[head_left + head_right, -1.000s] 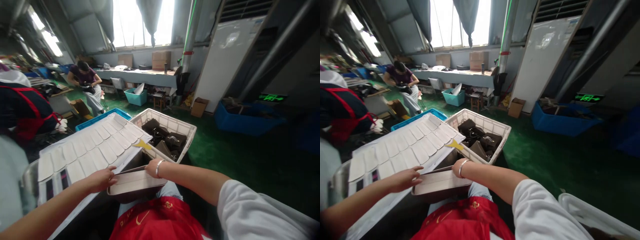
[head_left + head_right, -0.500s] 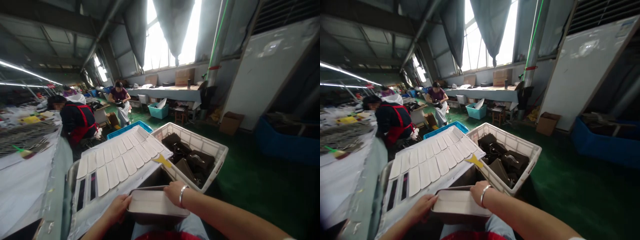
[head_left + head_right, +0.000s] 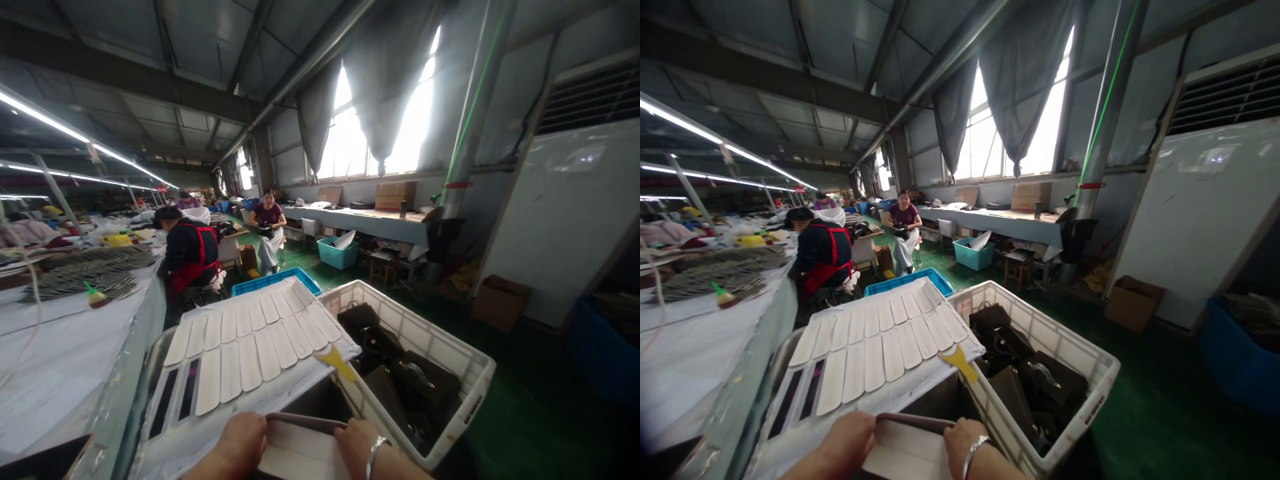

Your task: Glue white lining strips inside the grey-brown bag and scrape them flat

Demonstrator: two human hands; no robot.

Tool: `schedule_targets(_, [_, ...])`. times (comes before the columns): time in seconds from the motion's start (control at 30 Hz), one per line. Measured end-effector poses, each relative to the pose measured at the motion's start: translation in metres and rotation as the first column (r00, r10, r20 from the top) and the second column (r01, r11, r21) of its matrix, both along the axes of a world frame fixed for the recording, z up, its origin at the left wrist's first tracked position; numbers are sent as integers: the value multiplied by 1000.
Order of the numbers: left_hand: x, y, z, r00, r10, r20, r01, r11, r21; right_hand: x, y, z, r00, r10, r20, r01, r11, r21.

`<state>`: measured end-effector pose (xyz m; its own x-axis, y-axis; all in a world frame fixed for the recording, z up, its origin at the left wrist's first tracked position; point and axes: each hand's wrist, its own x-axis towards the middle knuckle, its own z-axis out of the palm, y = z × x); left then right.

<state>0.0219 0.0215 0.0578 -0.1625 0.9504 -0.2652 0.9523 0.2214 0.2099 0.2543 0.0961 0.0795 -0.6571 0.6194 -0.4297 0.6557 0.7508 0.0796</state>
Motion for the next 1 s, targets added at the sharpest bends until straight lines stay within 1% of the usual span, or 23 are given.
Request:
schedule_targets(0.13, [1,2,1,998,19,-63,-19,1000,4,1,1,-3,1000,-15,-15,15,1000,-13])
schedule_targets(0.27, [3,1,-3,995,24,-97,-24,1000,3,4,5,-9,1000,15,-21,-16,1000,-14])
schedule_targets(0.4, [3,1,-8,993,-1,-119,1,1000,1,4,9,-13,999,11,-38,-12,1000,-16])
schedule_targets(0.5, [0,1,-9,993,-19,-119,19,1000,0,4,11,-18,999,-8,-50,6,1000,-29])
schedule_targets(0.6, [-6,1,-9,999,6,-46,-4,999,47,4,12,-21,998,-1,-56,0,1000,-19])
schedule_targets(0.67, [-9,0,-10,996,57,62,-63,994,91,4,12,-21,999,25,-46,-26,999,-18])
schedule_targets(0.77, [-11,-3,-14,970,134,200,-161,979,127,4,11,-18,996,79,-39,-80,996,-30])
schedule_targets(0.83, [-9,-4,-15,961,150,230,-188,971,149,4,10,-14,996,70,-46,-71,997,-20])
schedule_targets(0.93, [-5,-5,-13,965,127,230,-171,968,183,4,9,-11,998,42,-43,-42,999,-5])
schedule_targets(1.0, [-3,-6,-13,962,105,252,-156,969,193,5,8,-11,997,69,-37,-69,998,-5])
